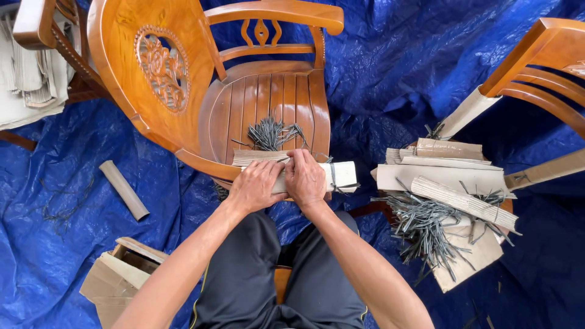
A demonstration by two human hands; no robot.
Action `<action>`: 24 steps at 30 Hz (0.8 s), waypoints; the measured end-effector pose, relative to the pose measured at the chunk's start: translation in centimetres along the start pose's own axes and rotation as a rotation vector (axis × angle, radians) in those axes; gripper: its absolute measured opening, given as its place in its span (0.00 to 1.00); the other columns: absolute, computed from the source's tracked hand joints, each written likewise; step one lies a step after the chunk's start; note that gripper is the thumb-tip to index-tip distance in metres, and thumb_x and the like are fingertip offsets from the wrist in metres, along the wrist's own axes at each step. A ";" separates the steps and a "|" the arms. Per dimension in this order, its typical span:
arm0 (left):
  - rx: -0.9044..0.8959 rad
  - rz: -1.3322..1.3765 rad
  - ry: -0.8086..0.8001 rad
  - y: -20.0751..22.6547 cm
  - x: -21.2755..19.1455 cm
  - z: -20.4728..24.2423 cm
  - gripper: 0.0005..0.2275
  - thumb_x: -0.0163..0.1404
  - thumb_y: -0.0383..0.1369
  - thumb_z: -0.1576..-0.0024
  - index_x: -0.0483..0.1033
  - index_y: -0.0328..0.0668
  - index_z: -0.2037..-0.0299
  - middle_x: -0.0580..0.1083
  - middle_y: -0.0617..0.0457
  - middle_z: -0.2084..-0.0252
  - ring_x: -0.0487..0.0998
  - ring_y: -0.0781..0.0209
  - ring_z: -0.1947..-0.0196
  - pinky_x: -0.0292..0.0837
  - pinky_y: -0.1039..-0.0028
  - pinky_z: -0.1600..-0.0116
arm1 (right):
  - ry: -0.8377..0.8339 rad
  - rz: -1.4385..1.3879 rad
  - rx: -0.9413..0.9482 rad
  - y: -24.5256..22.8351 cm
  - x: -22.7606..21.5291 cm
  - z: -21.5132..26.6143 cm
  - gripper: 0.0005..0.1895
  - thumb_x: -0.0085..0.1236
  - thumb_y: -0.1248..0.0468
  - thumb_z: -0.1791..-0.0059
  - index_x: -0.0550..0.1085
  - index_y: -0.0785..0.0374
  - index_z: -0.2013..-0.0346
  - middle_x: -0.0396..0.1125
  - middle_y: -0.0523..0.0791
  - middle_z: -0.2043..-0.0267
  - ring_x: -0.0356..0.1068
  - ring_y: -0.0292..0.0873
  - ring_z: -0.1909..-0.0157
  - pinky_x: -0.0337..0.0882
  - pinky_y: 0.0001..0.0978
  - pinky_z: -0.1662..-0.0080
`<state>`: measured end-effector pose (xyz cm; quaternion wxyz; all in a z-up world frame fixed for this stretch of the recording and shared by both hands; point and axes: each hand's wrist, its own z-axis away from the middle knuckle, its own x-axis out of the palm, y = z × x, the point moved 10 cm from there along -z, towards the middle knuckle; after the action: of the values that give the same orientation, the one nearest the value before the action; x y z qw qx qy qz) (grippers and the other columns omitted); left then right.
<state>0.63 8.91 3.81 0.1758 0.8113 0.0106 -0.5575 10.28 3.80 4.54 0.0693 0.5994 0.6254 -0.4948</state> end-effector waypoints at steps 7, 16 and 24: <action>-0.014 0.010 -0.022 -0.2 0.5 0.3 0.31 0.62 0.51 0.54 0.72 0.35 0.47 0.76 0.43 0.51 0.76 0.46 0.48 0.67 0.58 0.40 | -0.033 -0.013 -0.014 -0.4 0.2 -0.1 0.05 0.54 0.67 0.50 0.72 0.61 0.59 0.70 0.48 0.62 0.73 0.55 0.60 0.73 0.46 0.59; 0.006 -0.002 0.023 0.0 0.2 1.0 0.32 0.63 0.50 0.54 0.71 0.34 0.46 0.76 0.43 0.50 0.76 0.46 0.48 0.67 0.59 0.41 | 0.037 0.038 0.016 0.2 0.4 0.8 0.04 0.54 0.66 0.50 0.72 0.60 0.61 0.70 0.49 0.61 0.72 0.56 0.60 0.72 0.47 0.60; -0.021 0.002 0.029 -0.3 0.6 1.2 0.33 0.63 0.52 0.53 0.72 0.34 0.46 0.76 0.43 0.48 0.75 0.47 0.46 0.66 0.58 0.38 | 0.066 0.042 0.040 0.1 0.0 1.2 0.03 0.53 0.66 0.49 0.71 0.60 0.61 0.71 0.48 0.61 0.73 0.55 0.60 0.72 0.47 0.59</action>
<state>-0.31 8.69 2.79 0.1845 0.8174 0.0182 -0.5454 9.74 2.92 3.87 0.0470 0.6297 0.6045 -0.4857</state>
